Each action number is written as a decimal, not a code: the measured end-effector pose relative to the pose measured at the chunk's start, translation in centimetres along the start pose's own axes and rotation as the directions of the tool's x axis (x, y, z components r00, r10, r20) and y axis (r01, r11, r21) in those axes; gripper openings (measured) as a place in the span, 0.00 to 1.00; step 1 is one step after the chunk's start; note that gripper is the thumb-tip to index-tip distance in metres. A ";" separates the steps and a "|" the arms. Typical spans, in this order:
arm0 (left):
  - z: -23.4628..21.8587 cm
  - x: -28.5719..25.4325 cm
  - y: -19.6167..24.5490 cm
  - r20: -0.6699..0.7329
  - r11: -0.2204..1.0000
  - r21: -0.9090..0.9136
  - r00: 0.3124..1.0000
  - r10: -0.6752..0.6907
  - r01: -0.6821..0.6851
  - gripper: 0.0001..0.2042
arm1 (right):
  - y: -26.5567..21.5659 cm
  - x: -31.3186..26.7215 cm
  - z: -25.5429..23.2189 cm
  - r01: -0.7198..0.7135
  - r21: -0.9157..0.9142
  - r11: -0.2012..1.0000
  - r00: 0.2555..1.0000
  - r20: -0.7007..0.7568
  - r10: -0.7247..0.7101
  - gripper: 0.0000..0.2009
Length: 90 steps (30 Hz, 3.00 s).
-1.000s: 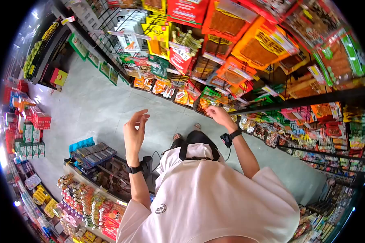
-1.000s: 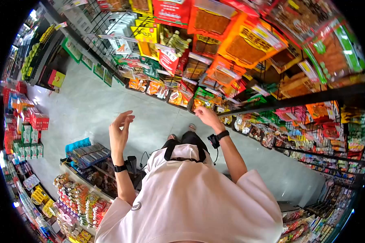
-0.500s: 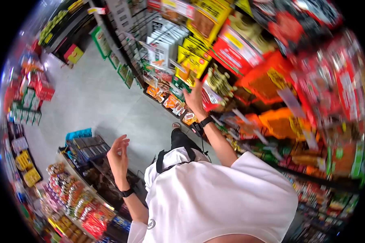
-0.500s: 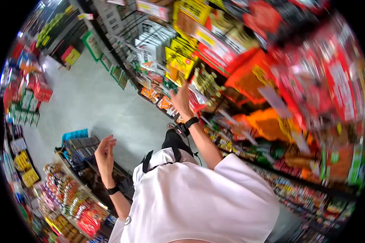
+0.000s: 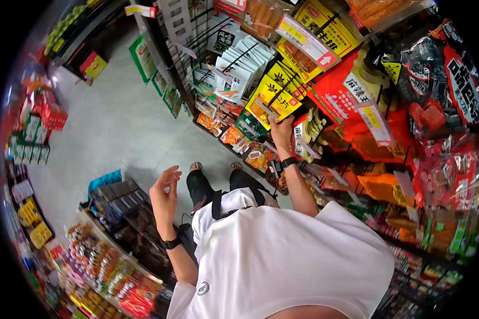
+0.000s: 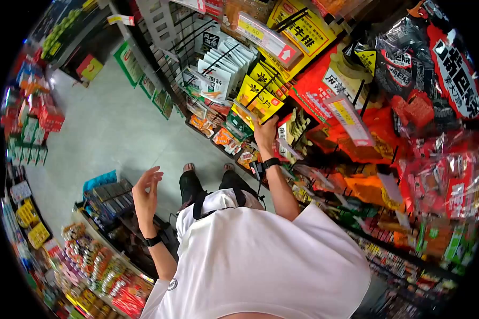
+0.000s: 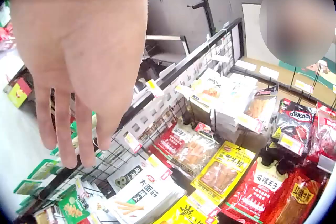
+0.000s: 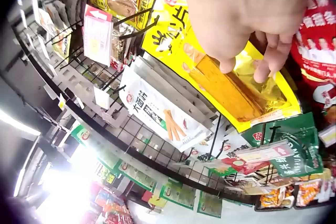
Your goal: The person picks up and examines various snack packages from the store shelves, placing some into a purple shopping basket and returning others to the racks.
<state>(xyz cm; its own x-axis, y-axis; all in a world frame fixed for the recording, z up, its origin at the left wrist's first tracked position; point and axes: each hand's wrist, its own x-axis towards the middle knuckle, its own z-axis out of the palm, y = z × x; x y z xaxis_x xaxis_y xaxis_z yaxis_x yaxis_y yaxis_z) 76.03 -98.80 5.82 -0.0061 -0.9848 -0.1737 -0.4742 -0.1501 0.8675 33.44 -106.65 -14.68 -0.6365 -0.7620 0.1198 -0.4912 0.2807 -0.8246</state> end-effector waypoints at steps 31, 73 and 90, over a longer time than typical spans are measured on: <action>8.3 0.0 3.9 0.773 0.785 -0.300 0.343 0.533 -0.542 0.17 | -16.4 -32.1 -18.1 -0.277 0.486 0.829 0.961 0.159 0.227 0.21; 49.6 -46.7 16.3 0.709 0.525 -0.651 -0.687 0.161 -0.548 0.21 | 4.3 -59.8 -54.9 -0.275 0.686 0.673 0.430 -0.538 0.725 0.25; 62.4 -57.6 19.2 0.678 0.453 -0.704 -0.707 0.201 -0.547 0.23 | 12.9 -60.7 -69.7 -0.420 0.411 0.809 0.435 -0.691 0.577 0.26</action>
<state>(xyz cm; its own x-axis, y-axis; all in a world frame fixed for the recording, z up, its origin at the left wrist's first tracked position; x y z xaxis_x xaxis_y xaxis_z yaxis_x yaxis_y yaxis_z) 12.40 -39.53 3.37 -0.6878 0.7256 -0.0191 0.4083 0.4085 0.8163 24.27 -16.11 5.91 -0.9715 0.2336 -0.0411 0.1140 0.3076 -0.9447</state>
